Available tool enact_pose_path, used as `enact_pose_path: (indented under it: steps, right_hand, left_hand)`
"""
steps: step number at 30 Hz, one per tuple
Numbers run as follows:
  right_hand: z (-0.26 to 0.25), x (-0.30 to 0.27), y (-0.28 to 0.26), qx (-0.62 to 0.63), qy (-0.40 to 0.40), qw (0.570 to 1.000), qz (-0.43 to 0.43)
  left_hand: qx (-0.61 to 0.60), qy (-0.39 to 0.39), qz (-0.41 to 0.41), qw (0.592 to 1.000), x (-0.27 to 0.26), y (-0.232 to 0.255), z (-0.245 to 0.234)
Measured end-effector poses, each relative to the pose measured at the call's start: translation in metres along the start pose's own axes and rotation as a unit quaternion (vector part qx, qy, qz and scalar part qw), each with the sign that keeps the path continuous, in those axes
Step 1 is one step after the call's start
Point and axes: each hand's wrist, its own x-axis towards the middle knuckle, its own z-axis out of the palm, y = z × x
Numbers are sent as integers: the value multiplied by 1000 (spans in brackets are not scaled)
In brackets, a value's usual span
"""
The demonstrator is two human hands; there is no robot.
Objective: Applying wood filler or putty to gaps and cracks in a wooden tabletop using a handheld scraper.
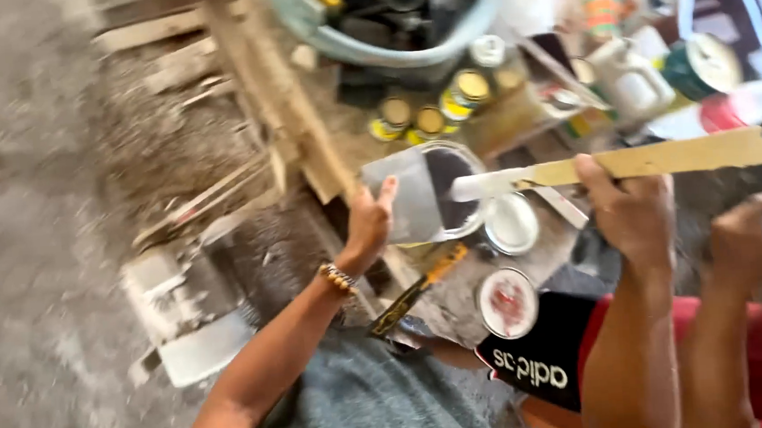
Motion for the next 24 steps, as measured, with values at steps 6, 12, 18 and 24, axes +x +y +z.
enact_pose_path:
  steps: [6, 12, 18, 24]
  right_hand:
    - [-23, -14, -50, 101, -1, 991, 89]
    - [27, -25, -47, 66, 31, 992, 105]
    - [114, -37, 14, 44, -3, 995, 84]
    - [147, -90, 89, 268, -118, 934, 206]
  left_hand:
    - [-52, 15, -36, 998, -7, 34, 34]
    - [-177, -27, 37, 983, 2, 15, 53]
    - [-277, -164, -8, 947, -6, 35, 19]
    - [134, -164, 443, 871, -42, 150, -51]
